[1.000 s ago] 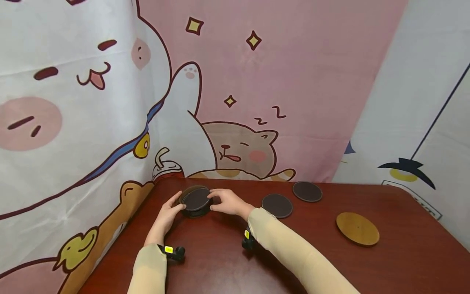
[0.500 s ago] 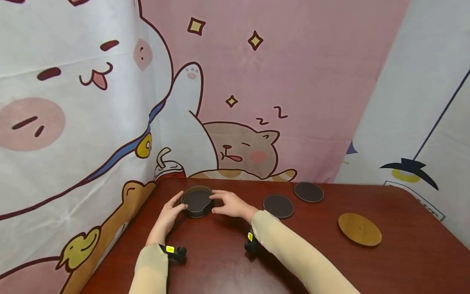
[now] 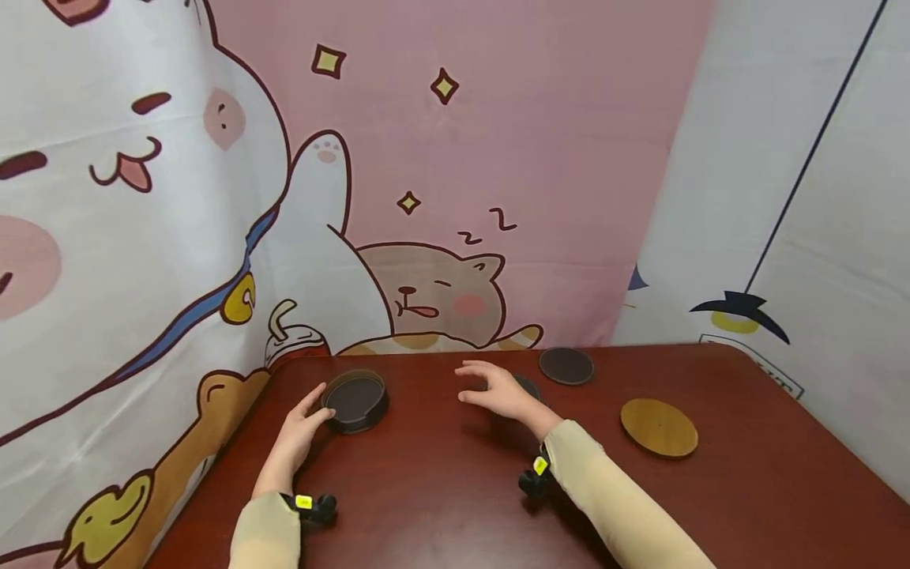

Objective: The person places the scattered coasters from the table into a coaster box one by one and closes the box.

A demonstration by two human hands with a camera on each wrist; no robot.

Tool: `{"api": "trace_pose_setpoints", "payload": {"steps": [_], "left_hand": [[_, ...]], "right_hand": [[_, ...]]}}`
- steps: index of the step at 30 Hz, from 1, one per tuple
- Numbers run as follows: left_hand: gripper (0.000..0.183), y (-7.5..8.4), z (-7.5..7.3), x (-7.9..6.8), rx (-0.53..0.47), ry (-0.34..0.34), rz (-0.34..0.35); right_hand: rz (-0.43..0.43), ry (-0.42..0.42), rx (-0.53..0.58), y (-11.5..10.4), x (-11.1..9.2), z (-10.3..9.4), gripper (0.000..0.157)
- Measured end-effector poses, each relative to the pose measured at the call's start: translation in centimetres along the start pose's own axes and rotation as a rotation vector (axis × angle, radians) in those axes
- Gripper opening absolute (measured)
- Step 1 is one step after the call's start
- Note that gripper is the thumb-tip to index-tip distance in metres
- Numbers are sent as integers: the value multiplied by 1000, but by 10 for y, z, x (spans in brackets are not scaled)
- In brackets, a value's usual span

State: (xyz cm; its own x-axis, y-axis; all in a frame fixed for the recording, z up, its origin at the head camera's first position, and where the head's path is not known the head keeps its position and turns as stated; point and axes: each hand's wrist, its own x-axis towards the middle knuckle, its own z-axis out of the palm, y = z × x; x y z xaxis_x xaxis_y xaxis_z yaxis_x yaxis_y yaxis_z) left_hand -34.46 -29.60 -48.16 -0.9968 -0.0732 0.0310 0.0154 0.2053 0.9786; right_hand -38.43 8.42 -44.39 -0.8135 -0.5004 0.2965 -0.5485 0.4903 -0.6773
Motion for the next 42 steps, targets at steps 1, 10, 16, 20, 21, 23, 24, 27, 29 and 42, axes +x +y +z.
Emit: {"api": "trace_pose_setpoints", "payload": {"steps": [1, 10, 16, 20, 21, 23, 24, 27, 29, 42], "left_hand": [[63, -1, -1, -1, 2, 0, -2], [64, -1, 1, -5, -11, 6, 0], [64, -2, 2, -4, -1, 2, -1], [63, -2, 2, -4, -15, 13, 7], [63, -2, 2, -4, -17, 15, 7], [63, -2, 2, -3, -21, 16, 11], [63, -1, 1, -3, -22, 15, 10], [63, -1, 1, -3, -18, 10, 8], [64, -2, 1, -3, -17, 9, 8], [63, -3, 1, -3, -12, 11, 21]], "right_hand": [[15, 18, 5, 3, -3, -4, 47], [127, 115, 33, 39, -33, -26, 62], [170, 135, 27, 58, -48, -27, 70], [155, 154, 26, 62, -48, -29, 71], [156, 161, 28, 63, -48, -30, 71], [161, 178, 36, 63, -48, -31, 71], [167, 186, 39, 63, -49, -32, 70], [179, 194, 46, 65, -51, -33, 70], [189, 176, 42, 66, -53, -33, 72], [172, 44, -134, 68, -54, -29, 93]]}}
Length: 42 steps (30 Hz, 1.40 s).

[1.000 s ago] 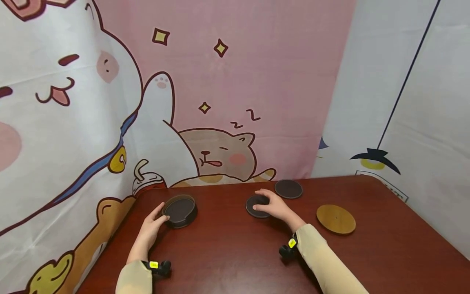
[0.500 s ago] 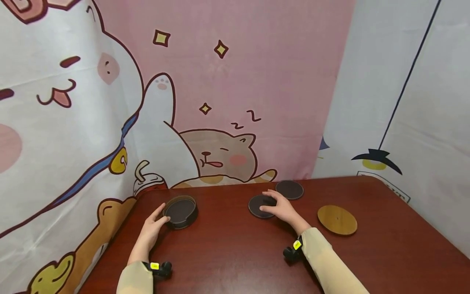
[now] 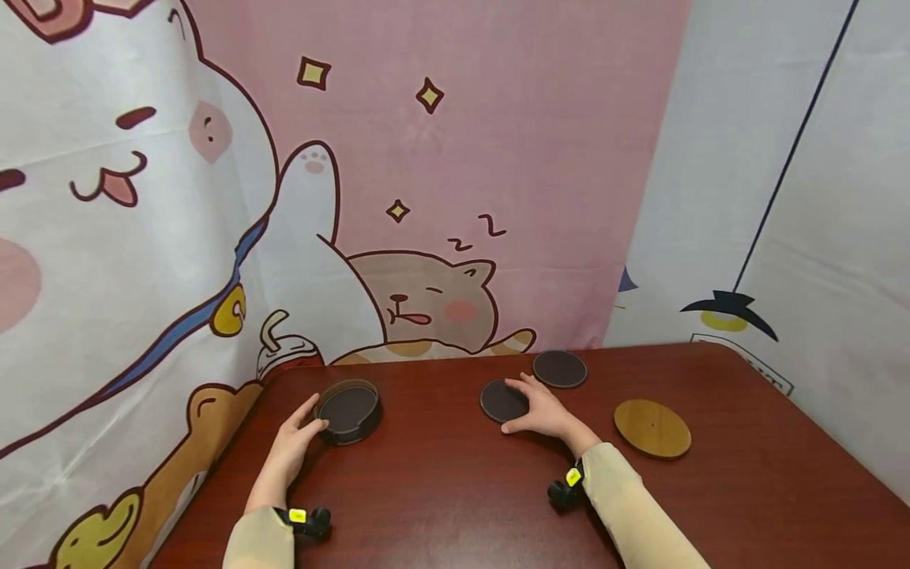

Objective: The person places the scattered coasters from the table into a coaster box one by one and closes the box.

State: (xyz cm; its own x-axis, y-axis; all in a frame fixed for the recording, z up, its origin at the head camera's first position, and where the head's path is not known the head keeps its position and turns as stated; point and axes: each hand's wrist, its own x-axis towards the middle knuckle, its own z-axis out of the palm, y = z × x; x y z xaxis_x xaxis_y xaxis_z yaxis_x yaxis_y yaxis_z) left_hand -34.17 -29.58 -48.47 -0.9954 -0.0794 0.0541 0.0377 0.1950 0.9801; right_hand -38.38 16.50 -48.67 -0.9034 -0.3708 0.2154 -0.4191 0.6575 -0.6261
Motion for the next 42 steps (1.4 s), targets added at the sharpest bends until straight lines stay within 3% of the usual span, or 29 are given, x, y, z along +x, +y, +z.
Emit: {"api": "trace_pose_setpoints", "payload": {"steps": [17, 29, 42], "left_hand": [[63, 3, -5, -7, 41, -8, -22], [63, 2, -3, -4, 39, -8, -17], [63, 3, 1, 0, 26, -1, -12]], "right_hand": [[32, 40, -94, -2, -1, 10, 94], [11, 96, -135, 1, -4, 11, 84], [40, 113, -53, -1, 1, 0, 77]]}}
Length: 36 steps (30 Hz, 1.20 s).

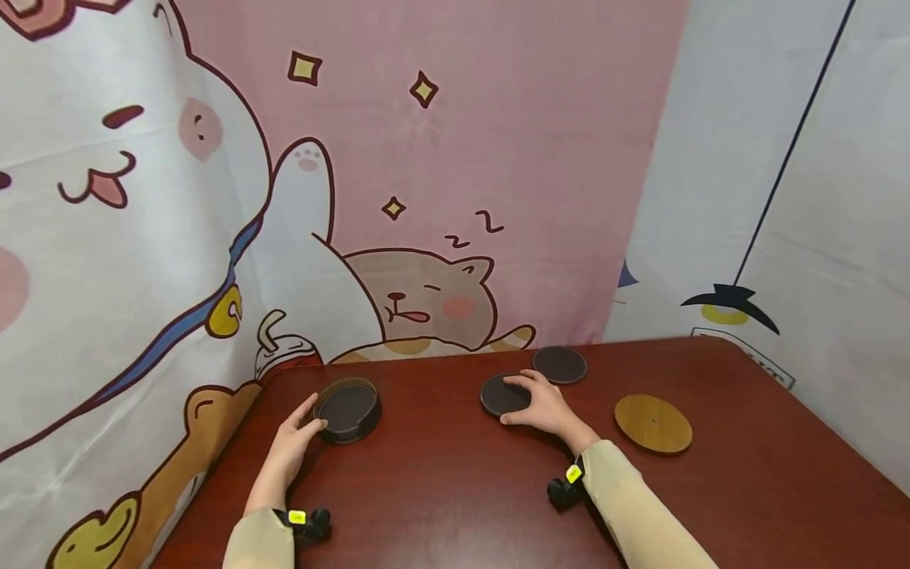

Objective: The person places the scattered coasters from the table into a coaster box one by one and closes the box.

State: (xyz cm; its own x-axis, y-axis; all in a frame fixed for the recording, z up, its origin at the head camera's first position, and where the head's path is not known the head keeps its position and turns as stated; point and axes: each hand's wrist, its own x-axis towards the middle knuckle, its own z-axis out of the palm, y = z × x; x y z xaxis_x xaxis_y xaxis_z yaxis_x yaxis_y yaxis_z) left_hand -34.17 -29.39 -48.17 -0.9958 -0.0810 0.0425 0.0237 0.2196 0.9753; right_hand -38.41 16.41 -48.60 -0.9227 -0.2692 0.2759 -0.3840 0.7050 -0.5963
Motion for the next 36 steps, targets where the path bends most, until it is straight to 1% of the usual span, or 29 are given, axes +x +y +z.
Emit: {"api": "trace_pose_setpoints", "payload": {"steps": [4, 9, 15, 23, 27, 31, 36], "left_hand": [[63, -1, 1, -1, -11, -7, 0], [63, 1, 0, -1, -17, 2, 1], [62, 2, -1, -1, -17, -5, 15], [62, 2, -1, 0, -14, -6, 10], [61, 3, 0, 0, -11, 2, 13], [61, 4, 1, 0, -8, 1, 18], [61, 2, -1, -1, -12, 12, 3]], "right_hand": [[4, 5, 21, 2, 2, -8, 75], [-19, -17, 51, 3, 7, -18, 75], [-50, -35, 67, -2, 12, -29, 71], [-123, -28, 57, -16, 22, -41, 69], [-147, -28, 39, -26, 24, -48, 71], [-162, -24, 50, -34, 27, -56, 72], [-192, -49, 57, -44, 33, -62, 71]]}}
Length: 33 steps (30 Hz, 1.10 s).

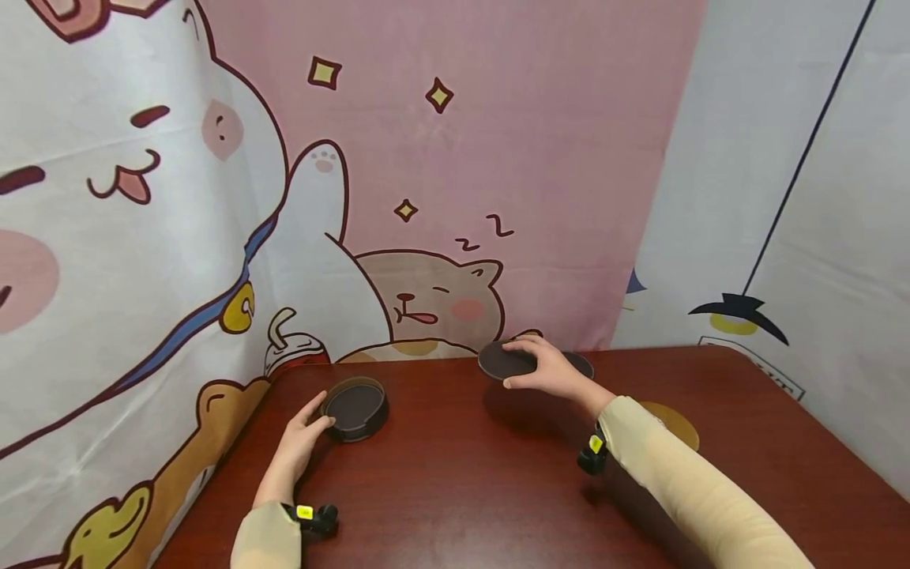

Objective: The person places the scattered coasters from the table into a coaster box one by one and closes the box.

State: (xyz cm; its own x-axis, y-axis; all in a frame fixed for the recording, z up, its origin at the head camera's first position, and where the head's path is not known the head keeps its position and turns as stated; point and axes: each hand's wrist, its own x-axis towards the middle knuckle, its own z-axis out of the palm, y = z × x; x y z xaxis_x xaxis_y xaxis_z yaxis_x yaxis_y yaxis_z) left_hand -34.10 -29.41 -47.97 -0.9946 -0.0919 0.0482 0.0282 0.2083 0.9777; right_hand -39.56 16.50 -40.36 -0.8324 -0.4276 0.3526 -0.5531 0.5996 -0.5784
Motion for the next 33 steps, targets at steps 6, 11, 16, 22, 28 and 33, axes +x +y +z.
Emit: {"api": "trace_pose_setpoints", "payload": {"steps": [6, 11, 16, 22, 28, 33], "left_hand": [[61, -3, -5, 0, 6, 1, 5], [62, -1, -7, -1, 14, 9, 2], [62, -1, -8, -1, 18, 16, 7], [62, -2, -8, -3, 18, 15, 9], [62, 1, -6, -1, 26, 17, 15], [63, -1, -1, 2, 15, 12, -4]], "right_hand": [[-9, -12, -27, -7, 9, 1, 72], [-11, -21, -28, -9, 14, 5, 72], [-24, -28, -17, -8, 20, 17, 71], [-28, -57, -18, -12, 26, 35, 71], [-44, -51, 3, -22, 35, 52, 71], [-50, -58, 12, -26, 42, 70, 71]]}}
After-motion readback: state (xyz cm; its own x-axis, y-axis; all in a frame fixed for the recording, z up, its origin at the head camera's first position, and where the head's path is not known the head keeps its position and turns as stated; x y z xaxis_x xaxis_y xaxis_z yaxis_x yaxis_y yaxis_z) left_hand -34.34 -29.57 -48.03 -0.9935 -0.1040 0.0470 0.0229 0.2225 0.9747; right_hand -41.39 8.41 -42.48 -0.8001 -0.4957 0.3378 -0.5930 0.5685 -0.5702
